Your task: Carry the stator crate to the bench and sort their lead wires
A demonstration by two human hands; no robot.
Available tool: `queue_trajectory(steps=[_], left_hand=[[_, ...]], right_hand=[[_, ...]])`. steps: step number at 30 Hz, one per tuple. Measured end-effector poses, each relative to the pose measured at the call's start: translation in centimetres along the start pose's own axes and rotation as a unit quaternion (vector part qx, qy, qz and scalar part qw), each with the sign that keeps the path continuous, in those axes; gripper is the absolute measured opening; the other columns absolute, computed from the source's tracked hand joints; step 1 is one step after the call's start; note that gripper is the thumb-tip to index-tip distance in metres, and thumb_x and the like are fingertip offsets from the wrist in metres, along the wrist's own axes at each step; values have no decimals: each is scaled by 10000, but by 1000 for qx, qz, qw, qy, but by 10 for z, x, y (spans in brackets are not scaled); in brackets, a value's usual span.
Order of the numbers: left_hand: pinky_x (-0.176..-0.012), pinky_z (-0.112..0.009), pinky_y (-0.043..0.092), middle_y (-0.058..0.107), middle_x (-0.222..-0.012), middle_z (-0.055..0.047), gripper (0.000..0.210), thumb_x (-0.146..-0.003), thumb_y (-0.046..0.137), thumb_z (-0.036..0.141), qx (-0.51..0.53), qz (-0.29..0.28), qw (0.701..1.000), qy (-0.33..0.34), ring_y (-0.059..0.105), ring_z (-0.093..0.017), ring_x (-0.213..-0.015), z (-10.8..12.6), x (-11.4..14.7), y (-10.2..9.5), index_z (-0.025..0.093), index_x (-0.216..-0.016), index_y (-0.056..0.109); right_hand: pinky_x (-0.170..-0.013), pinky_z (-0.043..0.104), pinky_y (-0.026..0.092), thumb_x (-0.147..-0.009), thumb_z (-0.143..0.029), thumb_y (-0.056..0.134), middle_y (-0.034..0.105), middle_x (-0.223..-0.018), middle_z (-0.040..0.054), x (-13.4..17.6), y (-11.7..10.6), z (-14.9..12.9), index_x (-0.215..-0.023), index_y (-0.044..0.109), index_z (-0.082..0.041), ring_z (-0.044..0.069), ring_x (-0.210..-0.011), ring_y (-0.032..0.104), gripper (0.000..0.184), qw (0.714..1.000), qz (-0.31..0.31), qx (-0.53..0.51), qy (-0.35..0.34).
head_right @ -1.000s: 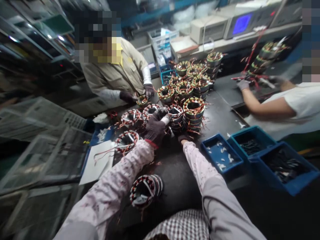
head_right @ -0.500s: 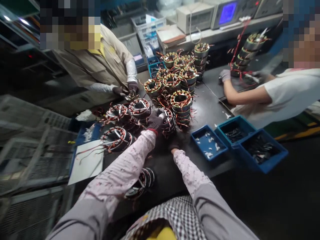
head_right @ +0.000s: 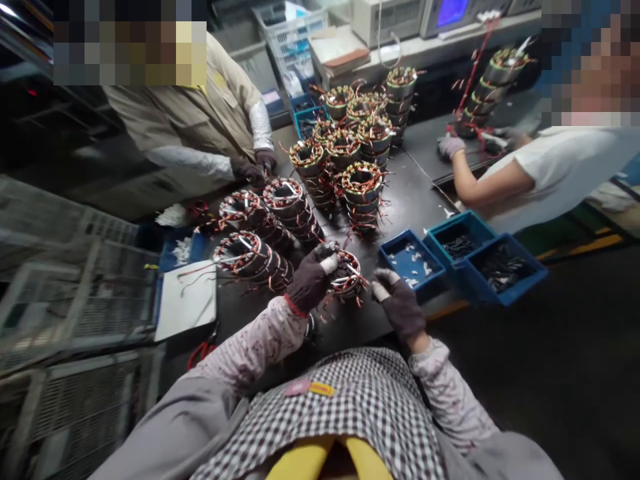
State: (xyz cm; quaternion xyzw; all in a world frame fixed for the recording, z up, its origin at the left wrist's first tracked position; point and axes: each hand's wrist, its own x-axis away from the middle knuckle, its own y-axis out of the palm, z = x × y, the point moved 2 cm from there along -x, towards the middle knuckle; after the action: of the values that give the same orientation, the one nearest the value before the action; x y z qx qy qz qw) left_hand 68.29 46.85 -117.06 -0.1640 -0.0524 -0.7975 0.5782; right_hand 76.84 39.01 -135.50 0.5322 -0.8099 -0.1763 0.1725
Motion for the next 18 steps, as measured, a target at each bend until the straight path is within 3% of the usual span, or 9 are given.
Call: queue_trajectory(steps=[3,6,8,11,14,18], left_hand=[[-732,-290,582,747,-859,-29,540,-563,1036,336,-43,-32,999,10,712,-167,-758,-1,4,14,153,-952,708],[-729,-297,571,737,-831,-44,490,-567,1032,337,-95,-93,991,-4,689,-170,-748,-1,5,18,125,-888,729],[-710,-303,570,736,-833,-52,472,-587,1023,341,-110,-101,989,-12,684,-169,-732,0,6,11,122,-885,730],[-755,-348,608,765,-912,-63,496,-595,1009,340,-62,-44,997,21,724,-202,-785,2,5,-10,150,-954,724],[-826,-415,634,781,-964,-78,510,-588,992,309,-13,-31,999,18,758,-246,-847,0,2,-26,160,-997,724],[-879,-432,634,782,-971,-72,489,-590,976,259,-16,-20,1000,15,763,-242,-860,-4,-2,-33,163,-989,710]], right_hand=[[-888,384,641,-839,-576,813,780,-1155,85,4,3,-53,-1297,707,-231,219,-966,746,583,997,-37,-49,-40],[-841,371,644,-845,-641,800,787,-1054,75,8,8,-77,-1101,751,-213,215,-906,742,501,996,-34,-65,-53],[-767,355,636,-858,-670,780,775,-943,61,13,2,-73,-1017,747,-208,198,-800,723,490,998,20,-50,-42],[-750,350,621,-875,-686,745,766,-908,57,24,-13,-48,-1016,739,-214,198,-776,710,492,994,108,-7,-23],[-819,383,614,-889,-663,705,775,-938,76,33,-16,-23,-1035,737,-211,219,-822,712,477,993,108,57,8],[-912,423,602,-907,-630,639,779,-1004,95,38,-2,-8,-1077,720,-208,235,-878,717,462,988,130,76,31]])
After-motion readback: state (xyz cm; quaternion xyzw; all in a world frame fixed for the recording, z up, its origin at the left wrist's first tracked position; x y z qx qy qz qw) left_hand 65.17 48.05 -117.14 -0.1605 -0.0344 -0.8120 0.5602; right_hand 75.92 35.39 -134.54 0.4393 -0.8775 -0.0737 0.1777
